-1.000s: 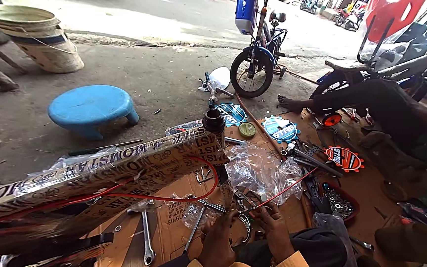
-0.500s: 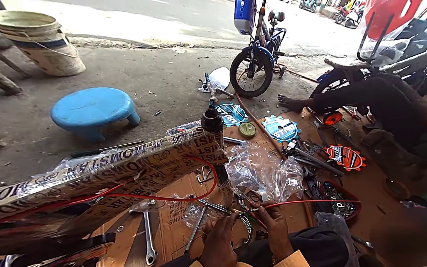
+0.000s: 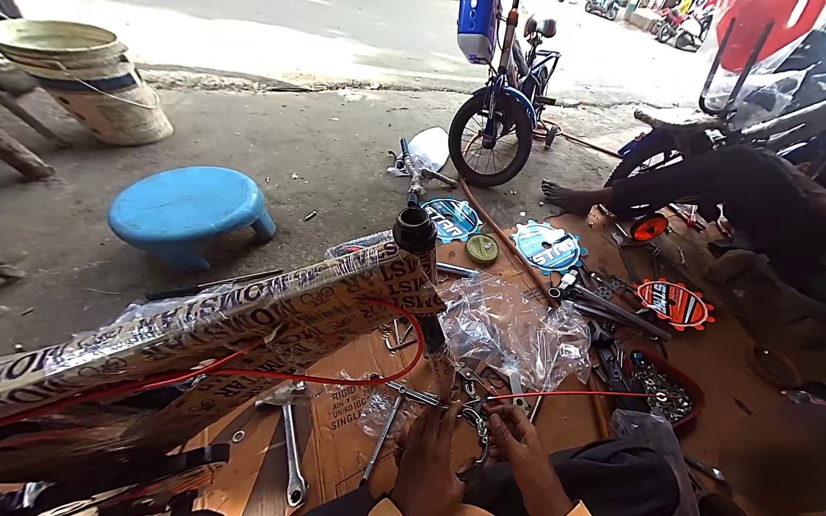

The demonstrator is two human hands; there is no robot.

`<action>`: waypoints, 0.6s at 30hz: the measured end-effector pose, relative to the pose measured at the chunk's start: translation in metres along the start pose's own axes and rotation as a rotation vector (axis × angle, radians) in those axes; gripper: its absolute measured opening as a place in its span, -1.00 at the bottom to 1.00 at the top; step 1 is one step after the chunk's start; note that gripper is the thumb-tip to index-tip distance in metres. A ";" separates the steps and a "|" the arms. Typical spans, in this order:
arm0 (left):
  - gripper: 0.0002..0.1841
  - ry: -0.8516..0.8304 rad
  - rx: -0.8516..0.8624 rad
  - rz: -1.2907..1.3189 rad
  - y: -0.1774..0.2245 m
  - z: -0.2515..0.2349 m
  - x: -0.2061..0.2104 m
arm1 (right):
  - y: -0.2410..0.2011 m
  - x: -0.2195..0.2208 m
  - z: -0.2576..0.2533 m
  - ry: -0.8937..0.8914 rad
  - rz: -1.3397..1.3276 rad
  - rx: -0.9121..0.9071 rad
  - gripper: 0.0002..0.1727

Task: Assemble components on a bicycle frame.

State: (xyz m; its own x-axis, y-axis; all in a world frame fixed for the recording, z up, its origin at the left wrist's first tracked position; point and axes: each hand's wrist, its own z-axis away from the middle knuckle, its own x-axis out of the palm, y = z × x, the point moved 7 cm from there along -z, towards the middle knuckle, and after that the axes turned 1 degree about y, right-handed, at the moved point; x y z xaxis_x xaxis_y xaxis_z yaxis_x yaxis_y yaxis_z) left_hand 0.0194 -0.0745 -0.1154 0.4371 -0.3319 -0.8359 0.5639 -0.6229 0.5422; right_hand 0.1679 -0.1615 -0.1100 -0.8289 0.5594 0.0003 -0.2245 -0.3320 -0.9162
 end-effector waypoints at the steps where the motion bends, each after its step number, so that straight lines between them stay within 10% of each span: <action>1: 0.00 0.013 0.000 -0.005 0.000 0.000 0.000 | -0.003 0.003 0.003 0.013 0.017 -0.086 -0.57; 8: 0.02 -0.004 -0.009 -0.005 -0.002 -0.002 0.003 | -0.011 0.014 0.008 0.054 0.202 -0.430 -0.71; 18: -0.04 -0.298 -0.228 0.411 -0.011 -0.004 0.009 | 0.012 0.014 0.004 0.001 0.017 -0.055 -0.54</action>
State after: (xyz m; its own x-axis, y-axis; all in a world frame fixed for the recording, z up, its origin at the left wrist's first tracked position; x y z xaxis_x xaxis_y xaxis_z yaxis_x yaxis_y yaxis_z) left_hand 0.0200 -0.0672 -0.1287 0.4546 -0.7219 -0.5217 0.5403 -0.2421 0.8059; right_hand 0.1516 -0.1609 -0.1195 -0.8318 0.5548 -0.0162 -0.1813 -0.2993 -0.9368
